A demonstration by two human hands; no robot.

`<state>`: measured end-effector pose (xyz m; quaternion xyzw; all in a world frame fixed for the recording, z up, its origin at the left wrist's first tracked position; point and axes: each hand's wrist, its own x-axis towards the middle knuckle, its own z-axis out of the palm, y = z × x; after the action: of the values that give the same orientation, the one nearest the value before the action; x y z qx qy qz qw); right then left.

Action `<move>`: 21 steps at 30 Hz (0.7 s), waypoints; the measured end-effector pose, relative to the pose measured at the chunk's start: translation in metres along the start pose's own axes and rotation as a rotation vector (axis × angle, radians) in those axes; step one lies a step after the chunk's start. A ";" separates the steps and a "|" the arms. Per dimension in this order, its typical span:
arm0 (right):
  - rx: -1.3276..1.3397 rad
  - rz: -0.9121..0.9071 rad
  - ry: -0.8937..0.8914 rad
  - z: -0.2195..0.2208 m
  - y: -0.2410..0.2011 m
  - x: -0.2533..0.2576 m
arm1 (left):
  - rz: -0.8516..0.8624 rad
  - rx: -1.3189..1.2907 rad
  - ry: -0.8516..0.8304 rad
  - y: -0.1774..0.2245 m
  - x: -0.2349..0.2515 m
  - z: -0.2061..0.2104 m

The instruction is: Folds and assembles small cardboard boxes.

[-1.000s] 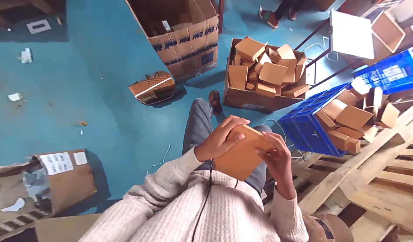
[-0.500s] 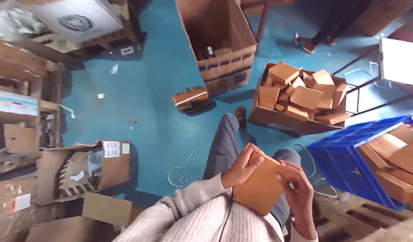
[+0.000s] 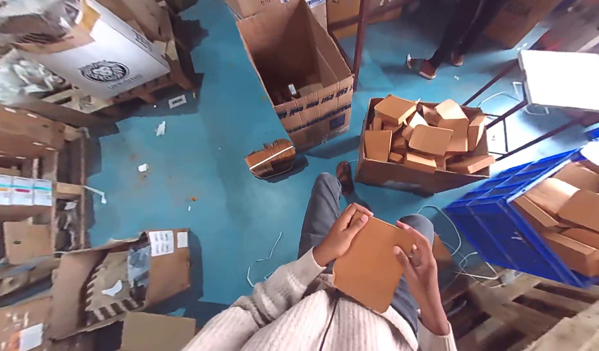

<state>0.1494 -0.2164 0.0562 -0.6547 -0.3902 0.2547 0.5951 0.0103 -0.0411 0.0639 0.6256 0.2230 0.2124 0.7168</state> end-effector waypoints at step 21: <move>0.167 0.454 0.935 -0.098 0.095 0.098 | -0.187 0.110 0.332 -0.023 0.044 -0.044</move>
<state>0.3031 -0.1918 -0.0079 -0.7169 0.0905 0.0881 0.6856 0.0205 0.0170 0.0337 0.5967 0.4064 0.2327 0.6516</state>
